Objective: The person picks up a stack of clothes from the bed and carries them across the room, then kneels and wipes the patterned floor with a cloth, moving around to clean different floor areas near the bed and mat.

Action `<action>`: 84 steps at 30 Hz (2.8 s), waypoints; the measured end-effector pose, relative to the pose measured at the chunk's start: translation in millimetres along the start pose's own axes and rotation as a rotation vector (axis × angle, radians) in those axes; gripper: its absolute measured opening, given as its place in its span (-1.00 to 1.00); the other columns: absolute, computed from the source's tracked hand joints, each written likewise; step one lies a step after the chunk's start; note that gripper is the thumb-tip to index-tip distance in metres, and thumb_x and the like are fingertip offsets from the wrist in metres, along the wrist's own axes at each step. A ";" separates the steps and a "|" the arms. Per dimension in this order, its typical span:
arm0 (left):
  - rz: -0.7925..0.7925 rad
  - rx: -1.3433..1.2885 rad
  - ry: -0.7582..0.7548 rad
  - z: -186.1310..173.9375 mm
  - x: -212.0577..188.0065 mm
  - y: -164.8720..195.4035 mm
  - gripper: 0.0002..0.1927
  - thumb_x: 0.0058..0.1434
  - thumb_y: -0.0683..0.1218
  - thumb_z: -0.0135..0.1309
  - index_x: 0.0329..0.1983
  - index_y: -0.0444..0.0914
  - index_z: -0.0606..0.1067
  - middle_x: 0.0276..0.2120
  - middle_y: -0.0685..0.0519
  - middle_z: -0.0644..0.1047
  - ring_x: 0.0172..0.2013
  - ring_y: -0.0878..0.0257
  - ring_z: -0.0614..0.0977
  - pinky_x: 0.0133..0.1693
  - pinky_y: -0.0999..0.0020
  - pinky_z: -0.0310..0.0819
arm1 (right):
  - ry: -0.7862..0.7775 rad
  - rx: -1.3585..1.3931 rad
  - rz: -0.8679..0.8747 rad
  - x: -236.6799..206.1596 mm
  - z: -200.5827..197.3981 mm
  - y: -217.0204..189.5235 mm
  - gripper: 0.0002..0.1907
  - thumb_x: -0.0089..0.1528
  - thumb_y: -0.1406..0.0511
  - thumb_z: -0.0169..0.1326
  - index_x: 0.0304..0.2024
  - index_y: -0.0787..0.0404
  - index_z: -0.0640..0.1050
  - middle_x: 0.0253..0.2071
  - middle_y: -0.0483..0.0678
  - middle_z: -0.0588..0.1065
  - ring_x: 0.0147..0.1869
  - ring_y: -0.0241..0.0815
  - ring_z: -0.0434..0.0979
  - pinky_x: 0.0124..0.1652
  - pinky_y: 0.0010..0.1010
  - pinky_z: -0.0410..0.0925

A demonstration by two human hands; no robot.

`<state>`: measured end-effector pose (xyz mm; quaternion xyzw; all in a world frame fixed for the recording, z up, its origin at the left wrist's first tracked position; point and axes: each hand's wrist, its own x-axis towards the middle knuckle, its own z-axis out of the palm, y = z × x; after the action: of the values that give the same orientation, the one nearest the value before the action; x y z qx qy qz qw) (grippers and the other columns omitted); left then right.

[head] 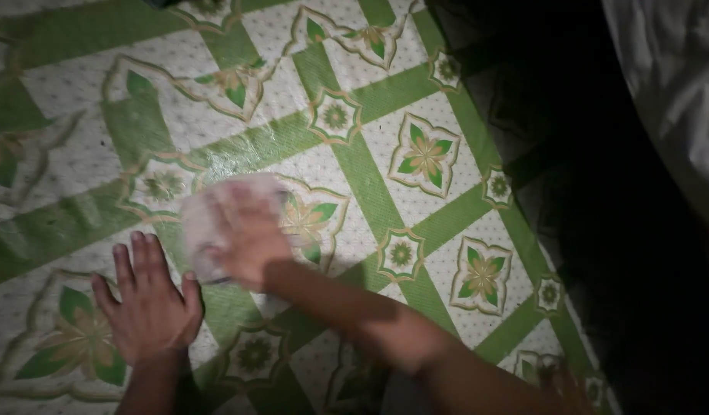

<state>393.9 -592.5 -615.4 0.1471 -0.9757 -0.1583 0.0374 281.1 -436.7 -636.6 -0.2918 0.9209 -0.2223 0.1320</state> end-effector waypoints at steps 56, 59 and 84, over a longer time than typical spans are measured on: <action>-0.060 -0.041 0.114 1.1 84.4 -2.6 -0.13 0.19 0.16 -0.05 0.50 -0.28 0.05 0.50 -0.05 0.08 0.49 0.09 0.04 0.42 -0.19 -0.35 | 0.119 0.323 -0.051 198.6 -66.6 40.4 -0.28 0.46 -0.07 -0.36 0.44 0.29 0.25 0.51 0.25 0.12 0.61 0.22 0.00 0.48 0.01 -0.12; -0.077 -0.052 0.043 0.6 84.7 -2.9 -0.08 0.11 0.15 -0.02 0.48 -0.30 0.03 0.53 -0.06 0.05 0.48 0.08 0.02 0.40 -0.19 -0.37 | -0.190 0.090 -0.231 88.8 -52.4 30.1 -0.30 0.36 0.00 -0.19 0.42 0.27 0.20 0.56 0.24 0.03 0.62 0.22 -0.07 0.46 0.04 -0.16; -0.209 0.224 -0.565 -32.3 120.5 13.1 -0.31 0.41 0.19 -0.28 0.54 -0.18 0.09 0.54 -0.01 0.06 0.57 0.11 -0.02 0.54 -0.07 -0.38 | -0.109 -0.280 -0.371 117.4 -27.2 -5.9 -0.27 0.37 0.02 -0.24 0.54 0.09 0.04 0.58 0.12 -0.07 0.64 0.15 -0.20 0.44 0.14 -0.30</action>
<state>279.2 -626.3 -577.5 0.1998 -0.9384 -0.0873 -0.2680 180.5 -502.0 -623.4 -0.4829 0.8649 -0.0967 0.0968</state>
